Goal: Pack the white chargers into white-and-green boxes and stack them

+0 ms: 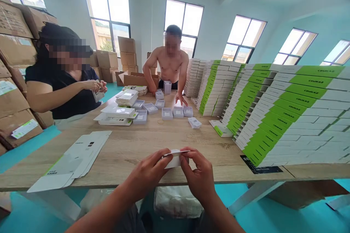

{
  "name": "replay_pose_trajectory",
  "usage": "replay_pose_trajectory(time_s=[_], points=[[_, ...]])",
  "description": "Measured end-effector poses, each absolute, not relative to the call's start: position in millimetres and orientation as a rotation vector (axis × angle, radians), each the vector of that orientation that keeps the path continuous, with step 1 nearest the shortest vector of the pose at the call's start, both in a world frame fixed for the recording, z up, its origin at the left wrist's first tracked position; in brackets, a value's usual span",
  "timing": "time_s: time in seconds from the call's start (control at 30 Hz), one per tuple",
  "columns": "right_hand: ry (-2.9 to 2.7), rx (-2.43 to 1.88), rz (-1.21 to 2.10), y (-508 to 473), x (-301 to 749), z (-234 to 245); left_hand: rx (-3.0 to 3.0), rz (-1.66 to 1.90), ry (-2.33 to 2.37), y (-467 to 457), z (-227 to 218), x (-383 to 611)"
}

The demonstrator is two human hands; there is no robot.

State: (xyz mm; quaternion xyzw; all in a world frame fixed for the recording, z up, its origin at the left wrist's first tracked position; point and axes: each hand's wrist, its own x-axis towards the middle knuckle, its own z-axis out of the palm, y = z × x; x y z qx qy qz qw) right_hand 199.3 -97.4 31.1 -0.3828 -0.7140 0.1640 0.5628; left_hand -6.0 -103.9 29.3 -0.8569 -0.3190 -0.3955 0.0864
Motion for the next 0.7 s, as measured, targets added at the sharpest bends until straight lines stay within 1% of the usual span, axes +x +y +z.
replay_pose_trajectory(time_s=[0.13, 0.23, 0.33, 0.47, 0.6, 0.7], points=[[-1.583, -0.934, 0.338, -97, 195, 31, -2.614, -1.276, -0.912, -102, 22, -11], [-1.735, -0.878, 0.359, -91, 203, 29, -2.617, -1.376, -0.91, -99, 21, -19], [-1.904, -0.848, 0.398, -80, 213, 28, -2.505, -1.53, -0.949, -92, 26, -23], [-1.923, -0.796, 0.358, -68, 221, 35, -2.49, -1.653, -1.008, -81, 39, -22], [-1.923, -0.81, 0.392, -65, 225, 46, -2.61, -1.767, -1.193, -69, 43, -17], [-1.877, -0.873, 0.475, -64, 232, 51, -2.786, -1.997, -1.278, -62, 41, -16]])
